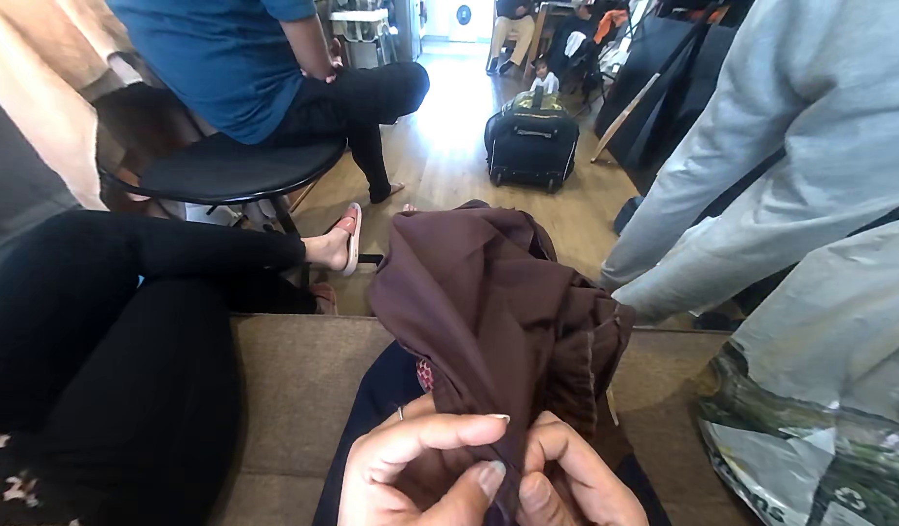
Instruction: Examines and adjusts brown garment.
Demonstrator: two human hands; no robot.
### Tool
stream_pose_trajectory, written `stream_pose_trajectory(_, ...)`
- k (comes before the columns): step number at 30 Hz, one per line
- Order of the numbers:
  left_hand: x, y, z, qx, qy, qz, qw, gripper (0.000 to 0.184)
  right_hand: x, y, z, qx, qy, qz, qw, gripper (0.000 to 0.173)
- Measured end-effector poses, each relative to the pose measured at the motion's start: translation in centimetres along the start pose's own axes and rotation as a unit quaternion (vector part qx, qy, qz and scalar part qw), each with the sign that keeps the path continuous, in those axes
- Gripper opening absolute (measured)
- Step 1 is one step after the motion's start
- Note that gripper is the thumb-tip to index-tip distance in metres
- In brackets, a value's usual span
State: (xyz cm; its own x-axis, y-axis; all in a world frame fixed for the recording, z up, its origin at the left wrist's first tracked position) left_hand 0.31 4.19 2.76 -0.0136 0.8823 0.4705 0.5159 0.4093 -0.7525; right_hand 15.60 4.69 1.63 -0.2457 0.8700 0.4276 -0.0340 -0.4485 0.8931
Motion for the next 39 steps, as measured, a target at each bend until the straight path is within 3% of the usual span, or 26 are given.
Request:
stream_pose_trajectory(10, 0.1, -0.5, 0.2, 0.063, 0.013, -0.034, 0.997, 0.037, 0.1, 0.3, 0.2, -0.033, -0.005, 0.021, 0.999, 0.020)
stream_pose_trajectory(23, 0.3, -0.3, -0.1, 0.058, 0.068, 0.017, 0.996, 0.036, 0.2, 0.1, 0.6, -0.019, -0.015, 0.022, 0.999, 0.022)
stream_pose_trajectory(33, 0.4, 0.0, 0.1, -0.024, 0.006, 0.010, 1.000, 0.035, 0.3, 0.0, 0.2, 0.005, 0.006, 0.004, 1.000, 0.023)
stream_pose_trajectory(39, 0.1, -0.2, -0.1, 0.015, -0.002, -0.024, 1.000, 0.037, 0.0, -0.2, -0.4, 0.069, 0.007, -0.021, 0.997, 0.018)
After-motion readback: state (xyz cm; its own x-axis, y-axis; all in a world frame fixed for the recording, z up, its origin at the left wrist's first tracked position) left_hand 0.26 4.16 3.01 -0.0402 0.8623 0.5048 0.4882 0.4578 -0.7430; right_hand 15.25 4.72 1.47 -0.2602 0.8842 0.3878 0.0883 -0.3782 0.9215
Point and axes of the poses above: each hand's wrist, its own x-axis towards the middle knuckle, its own z-axis out of the back of the hand, y = z × x, the point moved 5 cm from there along x, towards the middle knuckle, and after that the axes turned 11 degrees about -x, right-handed, at the moved point
